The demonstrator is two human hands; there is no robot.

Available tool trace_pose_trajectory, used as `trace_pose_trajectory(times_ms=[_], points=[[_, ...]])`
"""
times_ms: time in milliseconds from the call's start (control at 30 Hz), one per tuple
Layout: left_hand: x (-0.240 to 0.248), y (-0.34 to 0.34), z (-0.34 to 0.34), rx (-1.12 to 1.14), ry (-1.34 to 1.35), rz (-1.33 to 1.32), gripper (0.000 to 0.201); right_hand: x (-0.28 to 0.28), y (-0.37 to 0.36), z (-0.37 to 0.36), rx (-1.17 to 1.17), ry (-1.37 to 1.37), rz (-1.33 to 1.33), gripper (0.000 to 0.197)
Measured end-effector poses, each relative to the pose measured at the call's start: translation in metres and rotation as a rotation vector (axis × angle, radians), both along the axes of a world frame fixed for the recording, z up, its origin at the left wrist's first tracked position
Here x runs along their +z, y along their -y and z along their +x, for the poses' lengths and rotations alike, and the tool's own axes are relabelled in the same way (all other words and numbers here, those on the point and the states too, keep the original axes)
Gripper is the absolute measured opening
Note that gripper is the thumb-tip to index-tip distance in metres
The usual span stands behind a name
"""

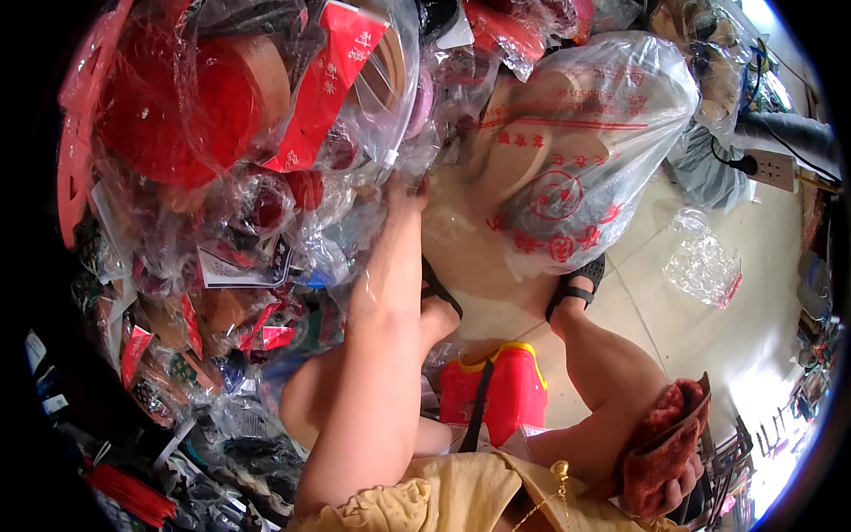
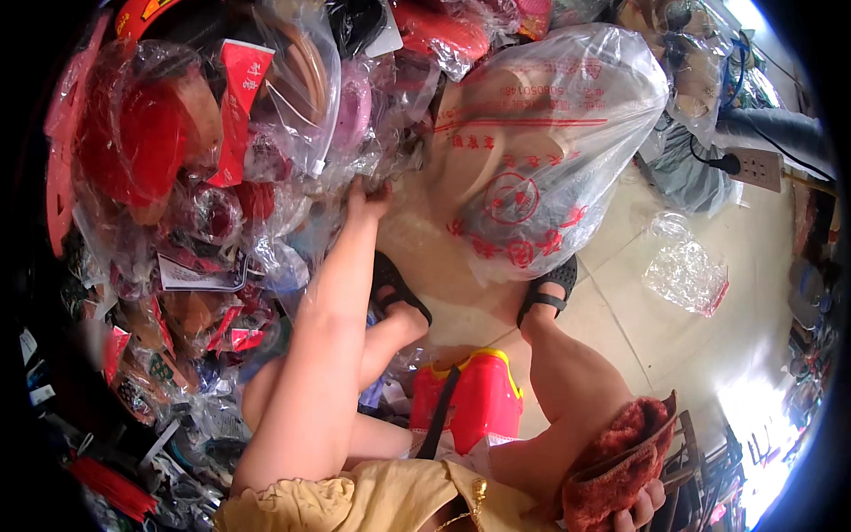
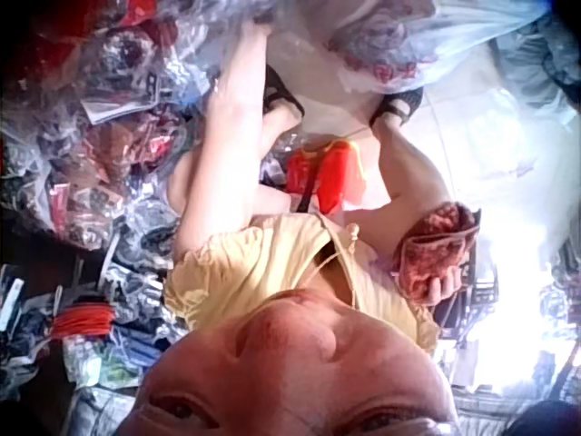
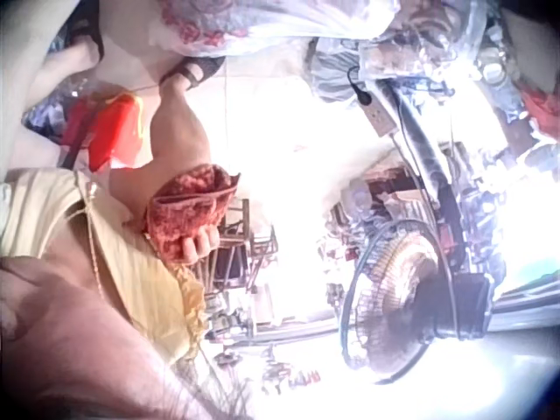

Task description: The person takes red sandals out of a plastic bag, wipes them with a cloth, and then puts them back into the plastic bag, tying the bag closed.

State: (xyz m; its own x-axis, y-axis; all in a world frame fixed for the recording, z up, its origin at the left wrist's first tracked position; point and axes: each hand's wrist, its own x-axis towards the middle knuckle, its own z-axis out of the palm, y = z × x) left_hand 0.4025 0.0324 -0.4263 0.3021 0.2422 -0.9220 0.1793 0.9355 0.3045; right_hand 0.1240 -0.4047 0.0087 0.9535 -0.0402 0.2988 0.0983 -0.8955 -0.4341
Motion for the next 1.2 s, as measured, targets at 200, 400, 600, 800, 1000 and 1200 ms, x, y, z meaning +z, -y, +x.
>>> trace_pose_trajectory(times_ms=[200,400,600,800,1000,1200], points=[[0.023,0.002,-0.011,-0.058,-0.033,0.161,0.032,0.003,0.0,0.001,0.003,-0.006,0.018,0.05],[0.066,0.019,-0.013,-0.033,-0.076,0.122,0.016,0.012,-0.001,-0.008,0.01,0.002,0.029,0.051],[0.057,-0.004,-0.032,-0.025,0.032,0.077,0.019,0.021,-0.006,-0.008,0.046,0.014,0.052,0.051],[0.099,0.022,-0.05,-0.406,-0.107,0.313,0.02,0.016,-0.004,-0.02,-0.002,-0.024,0.019,0.056],[0.1,0.001,-0.05,-0.385,0.307,0.384,0.032,0.004,0.005,-0.028,0.009,0.063,0.068,0.052],[0.004,-0.029,-0.078,-0.361,-0.261,0.364,0.031,0.007,0.006,-0.015,0.044,0.046,0.08,0.053]])
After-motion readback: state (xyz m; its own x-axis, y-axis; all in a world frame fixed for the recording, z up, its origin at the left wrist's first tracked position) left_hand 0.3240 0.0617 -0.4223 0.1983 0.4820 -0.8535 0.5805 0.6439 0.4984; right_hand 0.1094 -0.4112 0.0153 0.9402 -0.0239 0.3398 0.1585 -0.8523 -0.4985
